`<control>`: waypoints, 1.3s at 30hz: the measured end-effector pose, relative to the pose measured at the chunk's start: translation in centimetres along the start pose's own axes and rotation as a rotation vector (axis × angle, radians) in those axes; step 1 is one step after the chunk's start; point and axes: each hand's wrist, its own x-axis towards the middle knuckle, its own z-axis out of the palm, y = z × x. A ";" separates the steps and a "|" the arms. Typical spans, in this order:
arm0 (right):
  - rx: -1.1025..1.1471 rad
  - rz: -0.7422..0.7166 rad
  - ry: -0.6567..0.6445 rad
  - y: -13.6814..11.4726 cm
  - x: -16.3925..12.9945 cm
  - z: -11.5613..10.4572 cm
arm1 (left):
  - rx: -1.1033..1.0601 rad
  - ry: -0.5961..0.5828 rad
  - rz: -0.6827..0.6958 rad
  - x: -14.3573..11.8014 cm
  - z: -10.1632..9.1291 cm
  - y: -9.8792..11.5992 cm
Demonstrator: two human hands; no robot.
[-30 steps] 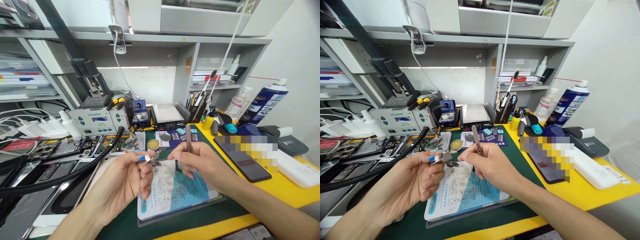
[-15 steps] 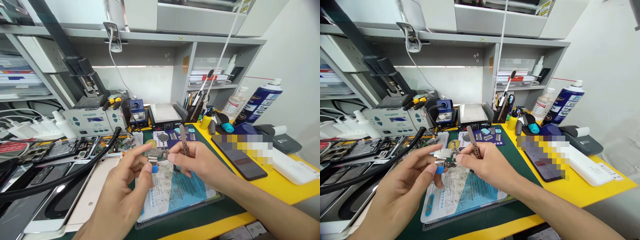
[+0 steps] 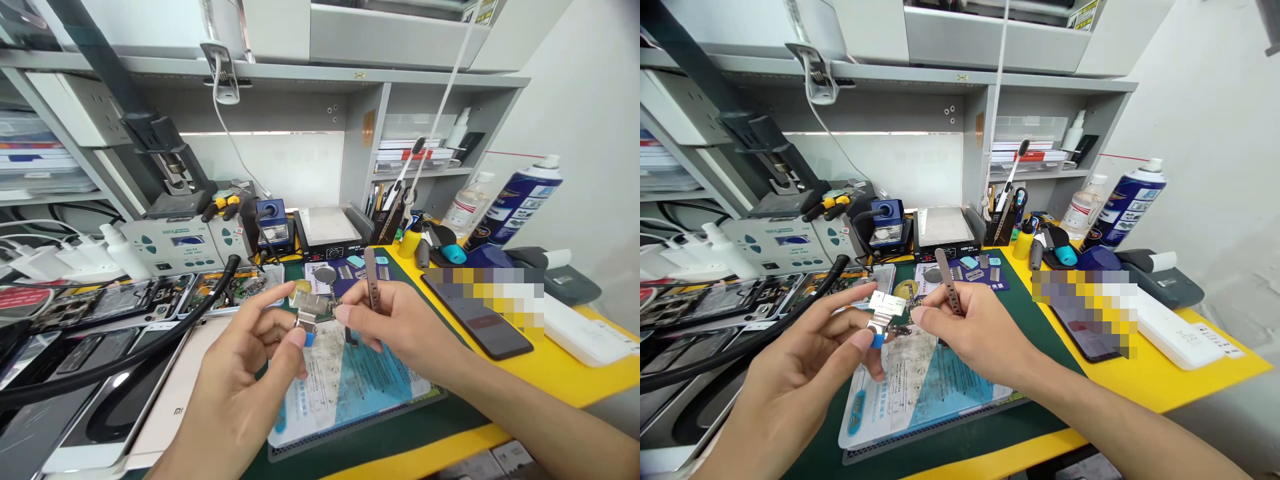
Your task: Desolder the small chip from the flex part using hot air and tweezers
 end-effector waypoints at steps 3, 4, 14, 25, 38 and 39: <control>-0.001 -0.005 0.004 0.0 0.0 -0.1 | 0.022 0.017 0.006 0.2 -0.3 0.0; -0.003 -0.007 0.004 0.0 0.0 -0.1 | 0.039 0.001 0.007 0.3 -0.5 0.0; -0.013 -0.007 0.000 0.0 0.0 -0.1 | 0.026 0.026 0.065 0.1 -0.4 -0.5; -0.015 0.015 0.004 -0.1 0.0 0.1 | 0.073 -0.016 0.061 0.4 -1.3 -0.6; -0.053 0.015 0.014 -0.5 0.0 0.0 | 0.020 0.071 0.031 0.1 -0.4 0.1; -0.054 0.011 0.015 -0.5 0.0 0.0 | 0.041 0.062 0.034 0.2 -0.5 0.1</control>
